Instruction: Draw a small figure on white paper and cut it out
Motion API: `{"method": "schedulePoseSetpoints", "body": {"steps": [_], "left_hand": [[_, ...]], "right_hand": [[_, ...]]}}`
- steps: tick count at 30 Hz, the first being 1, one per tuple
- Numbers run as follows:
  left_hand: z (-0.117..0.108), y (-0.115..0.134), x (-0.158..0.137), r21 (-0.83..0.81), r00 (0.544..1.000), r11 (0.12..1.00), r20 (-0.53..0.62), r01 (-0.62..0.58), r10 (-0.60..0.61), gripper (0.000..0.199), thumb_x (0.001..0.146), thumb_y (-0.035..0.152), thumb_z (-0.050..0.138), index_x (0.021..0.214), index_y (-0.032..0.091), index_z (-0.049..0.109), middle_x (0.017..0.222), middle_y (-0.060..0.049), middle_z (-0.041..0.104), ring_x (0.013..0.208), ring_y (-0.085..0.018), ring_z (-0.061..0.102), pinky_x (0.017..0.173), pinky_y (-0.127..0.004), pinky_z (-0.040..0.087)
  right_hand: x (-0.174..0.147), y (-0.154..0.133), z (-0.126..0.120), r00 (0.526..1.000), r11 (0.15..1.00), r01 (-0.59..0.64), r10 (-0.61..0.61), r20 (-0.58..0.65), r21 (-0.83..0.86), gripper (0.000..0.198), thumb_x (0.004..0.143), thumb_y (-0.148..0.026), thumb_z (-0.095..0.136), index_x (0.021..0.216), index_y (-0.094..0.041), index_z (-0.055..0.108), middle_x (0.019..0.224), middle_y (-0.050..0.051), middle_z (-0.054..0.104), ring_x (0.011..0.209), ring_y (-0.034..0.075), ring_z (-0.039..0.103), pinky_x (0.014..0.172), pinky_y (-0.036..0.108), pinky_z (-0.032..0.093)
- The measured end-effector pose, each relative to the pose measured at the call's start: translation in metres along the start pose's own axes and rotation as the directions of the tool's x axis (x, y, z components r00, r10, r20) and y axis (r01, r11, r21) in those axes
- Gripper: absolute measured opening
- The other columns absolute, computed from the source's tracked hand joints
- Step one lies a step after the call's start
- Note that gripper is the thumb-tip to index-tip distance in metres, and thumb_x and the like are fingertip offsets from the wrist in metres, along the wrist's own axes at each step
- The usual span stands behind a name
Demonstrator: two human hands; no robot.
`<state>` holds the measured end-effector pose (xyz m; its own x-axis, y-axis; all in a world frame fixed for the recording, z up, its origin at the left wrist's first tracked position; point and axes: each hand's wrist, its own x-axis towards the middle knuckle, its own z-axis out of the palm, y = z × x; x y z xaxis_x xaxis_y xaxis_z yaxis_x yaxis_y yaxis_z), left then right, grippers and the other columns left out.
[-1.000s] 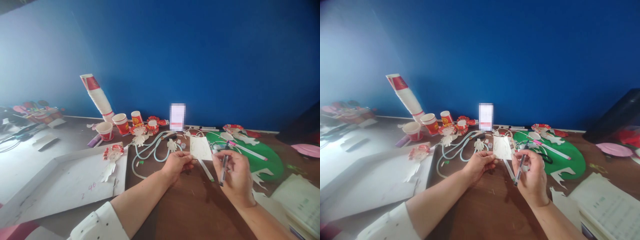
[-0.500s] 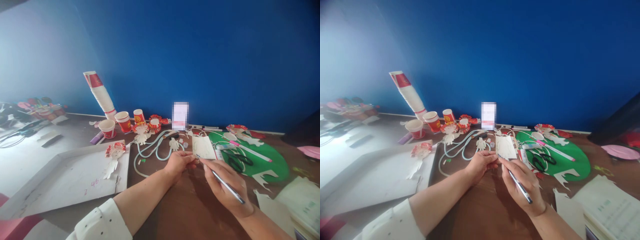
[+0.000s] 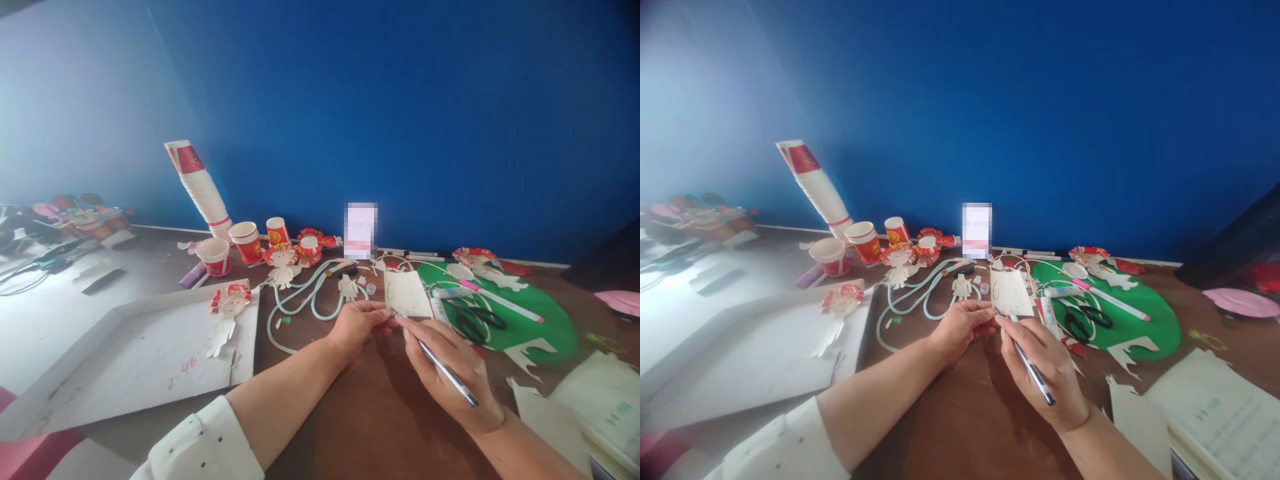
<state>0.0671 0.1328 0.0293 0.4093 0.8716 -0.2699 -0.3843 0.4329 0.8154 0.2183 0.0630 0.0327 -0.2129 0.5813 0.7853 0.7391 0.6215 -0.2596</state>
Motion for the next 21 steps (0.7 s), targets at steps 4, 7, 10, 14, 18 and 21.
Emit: {"method": "schedulePoseSetpoints", "body": {"steps": [4, 7, 10, 14, 18, 21], "left_hand": [[0.002, -0.002, 0.001, 0.014, 0.999, 1.0, -0.037, -0.006, 0.007, 0.02, 0.07, 0.018, 0.079, 0.083, 0.007, 0.069, 0.075, -0.008, 0.069, 0.067, -0.012, 0.065, 0.062, -0.022, 0.052], [0.004, -0.004, 0.003, 0.081, 0.996, 0.997, -0.094, 0.014, -0.006, 0.015, 0.071, 0.014, 0.076, 0.082, 0.008, 0.067, 0.07, -0.007, 0.068, 0.062, -0.013, 0.065, 0.055, -0.021, 0.052], [0.005, -0.004, 0.003, 0.206, 0.991, 0.977, -0.135, 0.05, -0.022, 0.014, 0.073, 0.014, 0.073, 0.084, 0.009, 0.067, 0.063, -0.005, 0.066, 0.056, -0.013, 0.064, 0.051, -0.021, 0.051], [0.005, -0.005, -0.002, 0.368, 0.986, 0.923, -0.155, 0.115, -0.061, 0.017, 0.072, 0.014, 0.07, 0.088, 0.011, 0.065, 0.06, -0.003, 0.065, 0.053, -0.014, 0.063, 0.047, -0.021, 0.049], [0.002, 0.003, -0.012, 0.551, 0.988, 0.822, -0.123, 0.147, -0.094, 0.017, 0.073, 0.019, 0.066, 0.089, 0.014, 0.065, 0.06, -0.004, 0.065, 0.052, -0.017, 0.063, 0.05, -0.026, 0.05], [-0.004, 0.023, -0.017, 0.86, 0.999, 0.509, 0.033, -0.037, 0.018, 0.013, 0.074, 0.029, 0.066, 0.073, 0.017, 0.069, 0.066, -0.008, 0.068, 0.061, -0.021, 0.066, 0.061, -0.031, 0.051]], "right_hand": [[0.001, 0.003, -0.003, 0.996, 0.996, -0.056, 0.051, -0.072, -0.065, 0.041, 0.088, -0.008, 0.059, 0.126, -0.025, 0.06, 0.101, 0.007, 0.069, 0.087, 0.019, 0.068, 0.082, 0.033, 0.055], [0.001, 0.009, -0.005, 0.963, 0.968, -0.224, 0.201, -0.181, -0.117, 0.029, 0.092, -0.016, 0.055, 0.12, -0.022, 0.06, 0.099, 0.008, 0.07, 0.088, 0.021, 0.068, 0.083, 0.035, 0.054], [-0.001, 0.017, -0.003, 0.904, 0.9, -0.412, 0.384, -0.187, -0.14, 0.029, 0.092, -0.032, 0.056, 0.118, -0.02, 0.057, 0.106, 0.011, 0.068, 0.086, 0.024, 0.068, 0.079, 0.037, 0.054], [-0.006, 0.024, 0.001, 0.887, 0.858, -0.458, 0.46, -0.05, -0.231, 0.033, 0.088, -0.04, 0.057, 0.115, -0.021, 0.056, 0.104, 0.01, 0.069, 0.085, 0.025, 0.069, 0.074, 0.037, 0.055], [-0.01, 0.027, 0.003, 0.881, 0.864, -0.445, 0.47, 0.06, -0.237, 0.031, 0.089, -0.038, 0.055, 0.116, -0.023, 0.055, 0.102, 0.008, 0.068, 0.086, 0.024, 0.069, 0.074, 0.035, 0.055], [-0.013, 0.028, 0.003, 0.879, 0.88, -0.436, 0.461, 0.122, -0.189, 0.03, 0.09, -0.037, 0.055, 0.117, -0.023, 0.054, 0.1, 0.008, 0.069, 0.087, 0.023, 0.07, 0.076, 0.034, 0.054]]}}
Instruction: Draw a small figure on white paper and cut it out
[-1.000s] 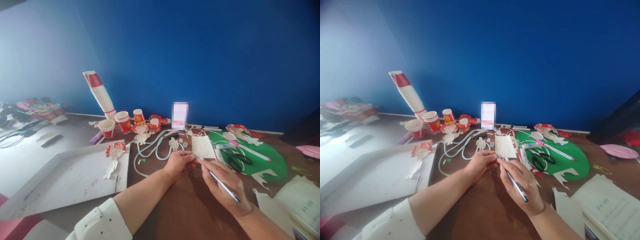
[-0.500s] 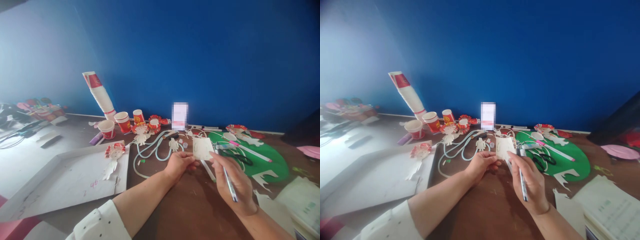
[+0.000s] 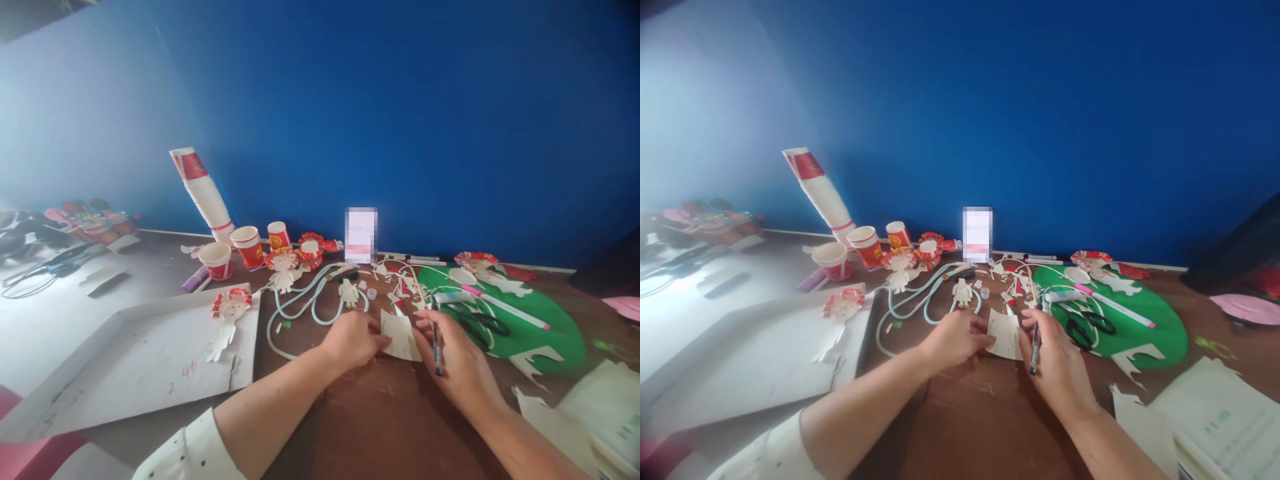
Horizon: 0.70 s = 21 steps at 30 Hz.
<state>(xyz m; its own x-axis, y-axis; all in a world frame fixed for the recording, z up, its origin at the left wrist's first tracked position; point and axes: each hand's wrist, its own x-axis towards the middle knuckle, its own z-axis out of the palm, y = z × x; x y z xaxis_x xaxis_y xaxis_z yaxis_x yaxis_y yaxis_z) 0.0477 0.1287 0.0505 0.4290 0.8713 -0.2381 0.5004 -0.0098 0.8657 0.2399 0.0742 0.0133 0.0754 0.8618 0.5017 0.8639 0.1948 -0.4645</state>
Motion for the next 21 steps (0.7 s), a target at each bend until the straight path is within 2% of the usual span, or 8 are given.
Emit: {"method": "schedulePoseSetpoints", "body": {"steps": [2, 3, 5, 7, 9, 11, 16, 21], "left_hand": [[-0.018, 0.003, 0.0, 0.313, 0.964, 0.947, -0.224, -0.066, 0.141, 0.018, 0.079, 0.033, 0.061, 0.074, 0.018, 0.07, 0.075, -0.01, 0.071, 0.075, -0.025, 0.067, 0.072, -0.035, 0.05], [-0.026, 0.003, 0.002, 0.399, 0.938, 0.916, -0.303, -0.035, 0.168, 0.02, 0.082, 0.032, 0.057, 0.079, 0.019, 0.072, 0.08, -0.01, 0.072, 0.08, -0.026, 0.067, 0.074, -0.036, 0.049], [-0.039, 0.0, 0.009, 0.48, 0.9, 0.875, -0.405, 0.062, 0.159, 0.023, 0.086, 0.032, 0.052, 0.088, 0.021, 0.072, 0.086, -0.01, 0.073, 0.083, -0.026, 0.067, 0.076, -0.036, 0.048], [-0.047, -0.006, 0.017, 0.526, 0.872, 0.843, -0.459, 0.115, 0.167, 0.025, 0.088, 0.032, 0.048, 0.092, 0.021, 0.071, 0.095, -0.01, 0.072, 0.087, -0.025, 0.066, 0.076, -0.034, 0.048], [-0.05, -0.013, 0.025, 0.551, 0.855, 0.823, -0.487, 0.14, 0.181, 0.026, 0.09, 0.035, 0.049, 0.095, 0.021, 0.069, 0.102, -0.009, 0.07, 0.094, -0.023, 0.065, 0.078, -0.032, 0.048], [-0.051, -0.018, 0.032, 0.546, 0.852, 0.816, -0.504, 0.187, 0.142, 0.029, 0.089, 0.041, 0.05, 0.1, 0.021, 0.068, 0.105, -0.01, 0.069, 0.096, -0.023, 0.064, 0.079, -0.032, 0.048], [-0.05, -0.02, 0.045, 0.515, 0.882, 0.82, -0.471, 0.25, 0.027, 0.036, 0.086, 0.051, 0.05, 0.093, 0.02, 0.069, 0.101, -0.011, 0.07, 0.094, -0.026, 0.066, 0.078, -0.034, 0.049], [-0.056, -0.012, 0.054, 0.434, 0.904, 0.857, -0.42, 0.279, -0.081, 0.019, 0.077, 0.037, 0.062, 0.084, 0.023, 0.072, 0.091, -0.007, 0.072, 0.088, -0.024, 0.066, 0.074, -0.031, 0.047]], "right_hand": [[-0.001, 0.0, 0.001, 1.0, 1.0, 0.008, -0.008, 0.022, 0.008, 0.029, 0.09, -0.036, 0.055, 0.116, -0.023, 0.054, 0.099, 0.007, 0.07, 0.086, 0.023, 0.07, 0.075, 0.032, 0.054], [-0.002, 0.0, 0.001, 1.0, 1.0, 0.013, -0.012, 0.025, -0.001, 0.028, 0.09, -0.035, 0.056, 0.115, -0.023, 0.055, 0.098, 0.007, 0.071, 0.085, 0.023, 0.071, 0.074, 0.032, 0.054], [-0.003, -0.003, 0.001, 1.0, 0.999, 0.019, -0.018, 0.022, -0.045, 0.027, 0.089, -0.034, 0.055, 0.114, -0.024, 0.055, 0.099, 0.006, 0.072, 0.085, 0.023, 0.071, 0.072, 0.031, 0.054], [-0.003, -0.006, 0.002, 1.0, 0.995, 0.017, -0.016, 0.01, -0.103, 0.026, 0.089, -0.033, 0.055, 0.114, -0.026, 0.056, 0.1, 0.005, 0.073, 0.085, 0.023, 0.072, 0.068, 0.031, 0.054], [-0.002, -0.009, 0.002, 1.0, 0.99, 0.02, -0.022, -0.012, -0.139, 0.025, 0.089, -0.033, 0.054, 0.112, -0.026, 0.057, 0.099, 0.003, 0.074, 0.083, 0.023, 0.072, 0.064, 0.03, 0.053], [-0.002, -0.01, 0.002, 0.998, 0.989, 0.045, -0.049, -0.03, -0.141, 0.025, 0.09, -0.032, 0.052, 0.113, -0.025, 0.057, 0.097, 0.003, 0.074, 0.082, 0.022, 0.072, 0.064, 0.029, 0.053], [-0.004, -0.01, 0.002, 0.996, 0.99, 0.068, -0.075, -0.055, -0.123, 0.025, 0.09, -0.03, 0.052, 0.114, -0.024, 0.058, 0.097, 0.003, 0.074, 0.081, 0.02, 0.072, 0.065, 0.027, 0.053], [-0.004, -0.011, 0.0, 0.992, 0.994, 0.085, -0.091, -0.089, -0.067, 0.025, 0.091, -0.029, 0.052, 0.114, -0.023, 0.059, 0.099, 0.005, 0.074, 0.086, 0.021, 0.072, 0.072, 0.029, 0.053]]}}
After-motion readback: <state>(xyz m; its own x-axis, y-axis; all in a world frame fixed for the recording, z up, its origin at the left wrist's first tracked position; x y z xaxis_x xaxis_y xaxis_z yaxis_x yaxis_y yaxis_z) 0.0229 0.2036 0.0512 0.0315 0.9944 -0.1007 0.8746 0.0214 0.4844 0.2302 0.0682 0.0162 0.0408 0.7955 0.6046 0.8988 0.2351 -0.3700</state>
